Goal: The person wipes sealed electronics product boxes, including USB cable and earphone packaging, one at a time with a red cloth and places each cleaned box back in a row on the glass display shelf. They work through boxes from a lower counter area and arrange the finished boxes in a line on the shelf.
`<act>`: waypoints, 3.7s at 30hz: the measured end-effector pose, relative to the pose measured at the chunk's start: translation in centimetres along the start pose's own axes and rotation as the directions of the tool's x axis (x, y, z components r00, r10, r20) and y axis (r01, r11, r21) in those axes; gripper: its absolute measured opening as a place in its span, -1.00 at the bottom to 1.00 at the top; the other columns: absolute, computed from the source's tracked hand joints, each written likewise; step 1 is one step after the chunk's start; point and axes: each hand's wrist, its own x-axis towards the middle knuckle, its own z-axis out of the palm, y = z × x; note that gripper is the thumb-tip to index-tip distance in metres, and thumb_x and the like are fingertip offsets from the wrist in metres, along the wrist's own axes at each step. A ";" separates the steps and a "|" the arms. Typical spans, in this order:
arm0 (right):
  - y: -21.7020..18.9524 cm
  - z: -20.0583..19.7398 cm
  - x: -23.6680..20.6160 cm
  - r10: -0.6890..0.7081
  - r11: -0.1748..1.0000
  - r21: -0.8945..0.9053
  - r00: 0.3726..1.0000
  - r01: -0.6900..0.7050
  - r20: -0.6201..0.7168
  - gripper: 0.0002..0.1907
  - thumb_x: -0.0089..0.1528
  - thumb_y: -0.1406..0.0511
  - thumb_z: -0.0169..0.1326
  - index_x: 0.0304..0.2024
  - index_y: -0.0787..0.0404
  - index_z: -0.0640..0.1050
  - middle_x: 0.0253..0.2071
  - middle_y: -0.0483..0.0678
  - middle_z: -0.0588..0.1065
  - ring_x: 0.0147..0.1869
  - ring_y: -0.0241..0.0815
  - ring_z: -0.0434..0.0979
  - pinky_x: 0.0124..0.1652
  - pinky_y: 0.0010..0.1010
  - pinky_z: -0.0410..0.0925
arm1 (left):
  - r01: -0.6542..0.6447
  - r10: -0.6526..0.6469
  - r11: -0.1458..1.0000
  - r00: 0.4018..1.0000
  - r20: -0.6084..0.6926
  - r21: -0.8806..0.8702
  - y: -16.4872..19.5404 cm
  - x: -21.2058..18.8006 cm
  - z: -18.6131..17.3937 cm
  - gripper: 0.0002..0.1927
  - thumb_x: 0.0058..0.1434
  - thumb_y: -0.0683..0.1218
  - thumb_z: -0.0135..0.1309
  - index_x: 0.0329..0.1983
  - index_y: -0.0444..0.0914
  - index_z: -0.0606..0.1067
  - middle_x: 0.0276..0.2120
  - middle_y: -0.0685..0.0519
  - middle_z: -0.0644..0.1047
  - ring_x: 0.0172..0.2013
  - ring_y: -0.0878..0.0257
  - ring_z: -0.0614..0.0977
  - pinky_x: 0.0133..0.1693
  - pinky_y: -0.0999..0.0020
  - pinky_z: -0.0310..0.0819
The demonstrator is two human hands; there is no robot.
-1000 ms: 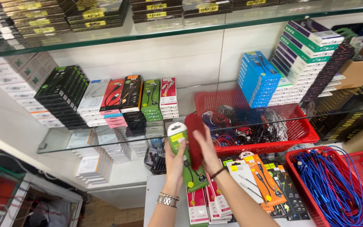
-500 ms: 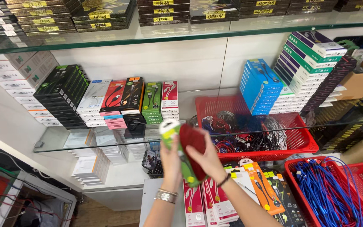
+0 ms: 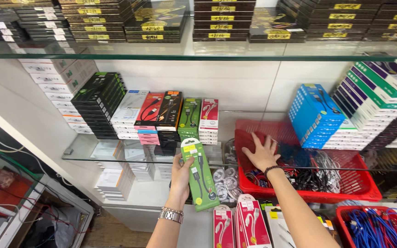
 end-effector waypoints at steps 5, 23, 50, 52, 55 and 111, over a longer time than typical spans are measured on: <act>-3.8 -0.3 -5.5 -0.450 0.723 0.345 0.787 0.599 -0.422 -0.26 0.19 0.12 0.29 0.38 0.06 0.36 0.47 0.09 0.27 0.61 0.11 0.16 0.50 -0.05 0.13 | -0.120 0.120 0.993 0.993 0.010 0.004 0.5 2.3 -0.4 -0.51 0.29 -0.18 0.06 0.28 -0.31 0.27 -0.02 -0.08 0.58 -0.13 0.22 0.65 -0.16 0.29 0.59; -13.4 5.0 0.8 -0.710 0.641 0.150 0.655 0.753 -0.258 -0.31 0.21 0.28 0.18 0.34 0.32 0.29 0.45 0.28 0.16 0.53 0.36 0.05 0.37 0.02 0.11 | -0.476 0.626 -0.243 0.589 0.511 0.845 7.4 4.9 0.9 -0.39 0.20 -0.21 -0.04 0.37 -0.30 0.33 0.37 -0.13 0.32 0.41 -0.11 0.19 0.37 -0.10 -0.05; 3.9 1.6 -3.1 -0.331 0.942 -0.012 0.924 0.335 -0.190 -0.32 0.11 0.05 0.25 0.24 0.07 0.42 0.41 0.15 0.24 0.33 0.34 0.25 0.27 0.10 0.16 | -0.522 0.590 0.317 0.762 0.267 0.792 -6.7 -5.4 0.9 -0.82 0.24 -0.22 0.08 -0.09 -0.28 0.48 -0.03 -0.13 0.51 0.05 -0.07 0.48 0.08 0.11 0.36; 4.9 1.8 -5.0 -0.339 0.934 0.065 0.927 0.352 -0.159 -0.37 0.10 0.16 0.25 0.23 0.05 0.44 0.37 0.06 0.31 0.37 0.21 0.30 0.26 0.00 0.21 | -0.450 0.542 0.355 0.813 0.212 0.819 -9.7 -5.8 0.1 -0.78 0.23 -0.15 0.14 -0.08 -0.30 0.47 -0.05 -0.14 0.52 0.03 -0.06 0.49 0.06 0.12 0.38; 5.6 1.4 -7.3 -0.360 0.837 0.329 0.893 0.437 -0.271 -0.41 0.16 0.29 0.24 0.24 0.13 0.42 0.34 0.05 0.36 0.40 0.06 0.35 0.28 -0.17 0.27 | -0.276 0.331 0.452 0.935 0.128 0.848 -14.1 -5.2 -1.5 -0.49 0.12 0.00 0.28 0.05 -0.34 0.42 -0.06 -0.14 0.53 -0.01 -0.03 0.54 0.05 0.13 0.43; -2.8 1.3 -16.0 -0.305 0.464 0.849 0.945 0.253 -0.115 -0.40 0.21 0.21 0.23 0.26 0.22 0.39 0.34 0.08 0.36 0.42 -0.05 0.36 0.33 -0.25 0.26 | -0.208 0.202 0.961 0.978 -0.047 -0.185 -0.7 -6.7 1.4 -0.63 0.42 -0.02 -0.12 0.24 -0.21 0.37 0.03 0.06 0.57 0.00 0.23 0.61 -0.01 0.23 0.53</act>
